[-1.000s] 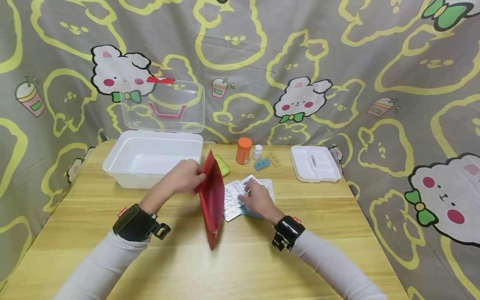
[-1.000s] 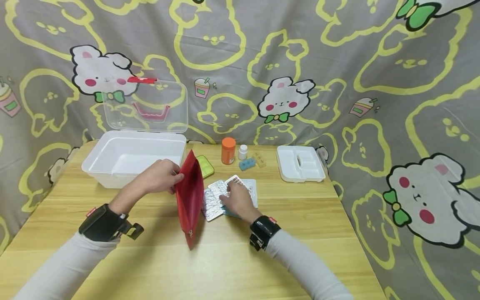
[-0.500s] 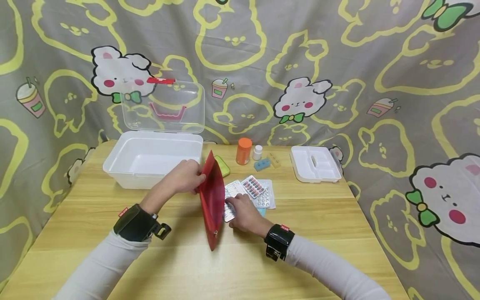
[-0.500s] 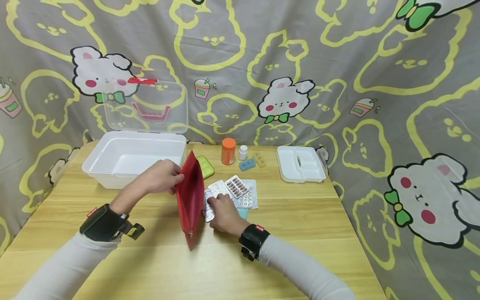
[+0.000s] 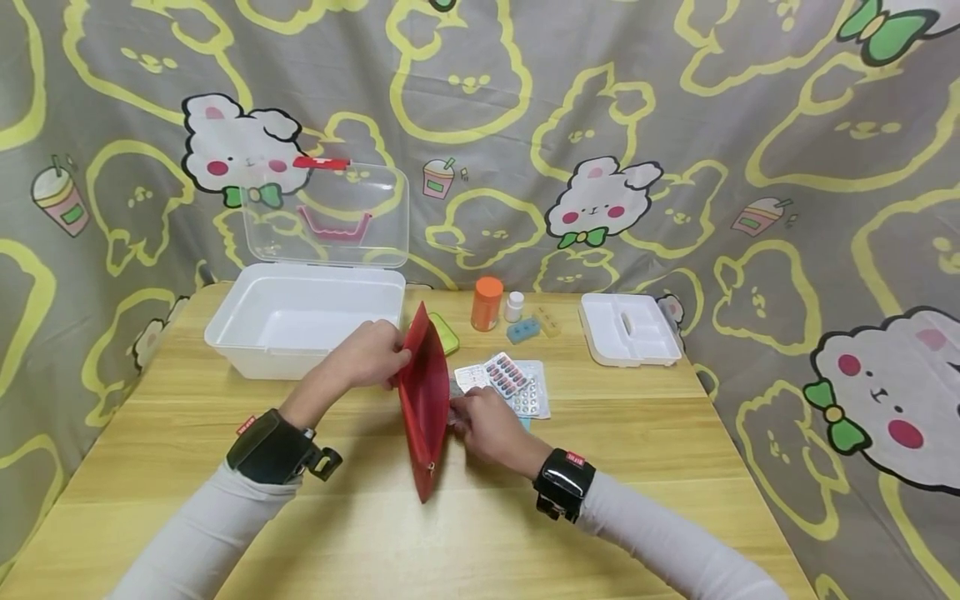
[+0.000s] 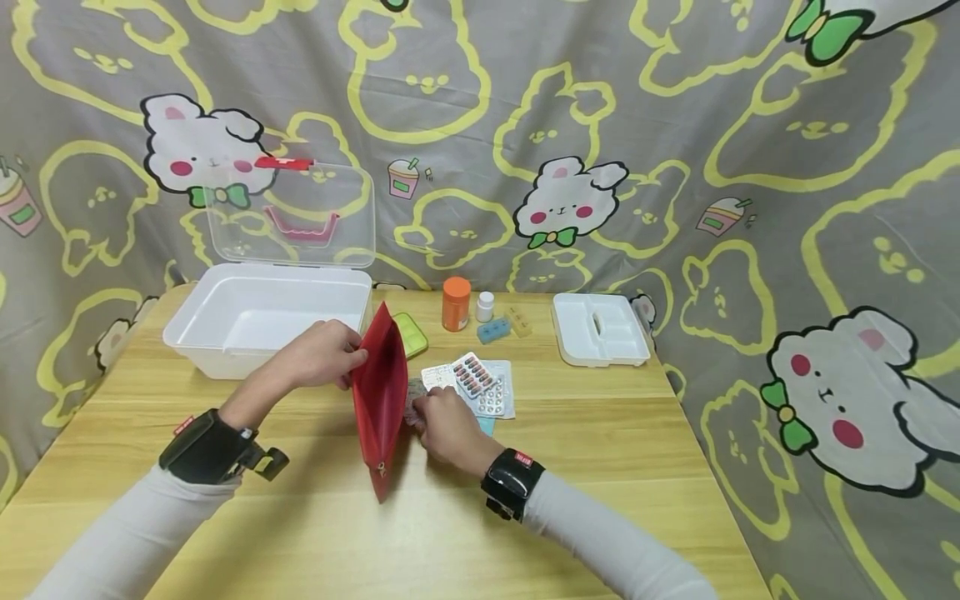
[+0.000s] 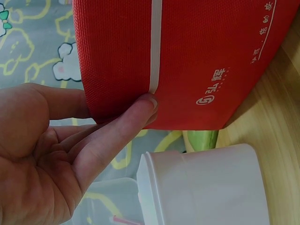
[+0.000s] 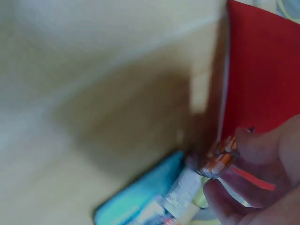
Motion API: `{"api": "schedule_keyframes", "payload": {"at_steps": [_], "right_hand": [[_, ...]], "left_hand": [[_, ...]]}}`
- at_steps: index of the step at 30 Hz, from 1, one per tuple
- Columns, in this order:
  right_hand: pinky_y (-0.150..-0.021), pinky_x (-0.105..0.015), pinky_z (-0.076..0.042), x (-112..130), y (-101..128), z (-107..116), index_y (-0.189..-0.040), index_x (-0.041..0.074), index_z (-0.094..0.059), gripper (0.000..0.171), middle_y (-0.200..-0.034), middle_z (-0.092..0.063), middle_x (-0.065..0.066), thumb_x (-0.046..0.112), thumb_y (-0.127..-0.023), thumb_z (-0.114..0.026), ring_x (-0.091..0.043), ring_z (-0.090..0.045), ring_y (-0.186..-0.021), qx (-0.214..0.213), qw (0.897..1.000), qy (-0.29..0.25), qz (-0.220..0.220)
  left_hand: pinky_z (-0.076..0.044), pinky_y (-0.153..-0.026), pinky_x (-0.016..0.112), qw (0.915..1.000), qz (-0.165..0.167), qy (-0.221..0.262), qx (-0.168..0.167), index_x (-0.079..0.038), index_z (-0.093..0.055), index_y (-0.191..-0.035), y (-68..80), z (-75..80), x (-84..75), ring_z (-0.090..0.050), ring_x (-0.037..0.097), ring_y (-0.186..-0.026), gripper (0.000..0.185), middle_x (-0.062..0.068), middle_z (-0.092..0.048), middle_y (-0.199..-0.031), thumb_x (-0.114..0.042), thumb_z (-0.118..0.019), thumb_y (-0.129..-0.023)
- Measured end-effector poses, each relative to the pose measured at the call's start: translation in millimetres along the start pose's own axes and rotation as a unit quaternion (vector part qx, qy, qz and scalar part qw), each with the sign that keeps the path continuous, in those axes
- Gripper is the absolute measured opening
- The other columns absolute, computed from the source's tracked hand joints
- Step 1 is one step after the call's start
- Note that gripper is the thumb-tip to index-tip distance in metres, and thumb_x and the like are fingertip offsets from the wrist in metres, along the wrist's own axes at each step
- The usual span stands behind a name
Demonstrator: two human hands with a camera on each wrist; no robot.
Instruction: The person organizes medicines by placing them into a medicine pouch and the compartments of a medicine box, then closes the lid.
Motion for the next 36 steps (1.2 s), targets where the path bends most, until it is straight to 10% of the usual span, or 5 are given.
{"api": "schedule_keyframes", "payload": {"at_steps": [7,20,36], "right_hand": [[-0.068,-0.03,-0.059,-16.6,-18.3,33.5,-0.095,0.006,-0.079,0.036,-0.082,-0.074,-0.006,-0.017,-0.073,-0.061,-0.018,-0.069,-0.075,-0.037,0.999,-0.014,-0.031],[-0.045,-0.022,-0.041,-78.8,-41.3,79.2,-0.1,-0.002,-0.073,0.015,-0.076,-0.068,-0.01,0.007,-0.095,-0.061,-0.011,-0.054,-0.053,-0.064,0.966,-0.16,-0.193],[-0.06,-0.039,-0.061,-29.6,-72.5,136.3,-0.095,0.001,-0.074,0.017,-0.077,-0.072,-0.014,0.011,-0.092,-0.061,-0.021,-0.068,-0.06,-0.019,0.95,-0.261,-0.169]], "left_hand": [[-0.056,-0.052,0.026,1.0,-0.001,-0.003,-0.002,0.0,-0.069,-0.082,-0.1,-0.5,1.4,-0.072,0.022,-0.058,0.023,0.009,-0.068,-0.065,-0.008,-0.054,-0.097],[-0.058,-0.052,0.025,1.0,0.0,0.007,0.0,0.001,-0.069,-0.081,0.8,-2.8,3.2,-0.073,0.023,-0.06,0.023,0.01,-0.069,-0.066,-0.006,-0.054,-0.097],[-0.059,-0.054,0.027,0.9999,0.001,0.012,0.001,0.003,-0.07,-0.083,-1.4,-1.4,-0.3,-0.071,0.019,-0.057,0.023,0.011,-0.069,-0.068,-0.006,-0.054,-0.097]]}}
Point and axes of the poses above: each hand's wrist, its own y-axis away from the middle knuckle, its own z-axis out of the back of the hand, x = y × z, the point moved 9 cm from there along -y, towards the middle knuckle
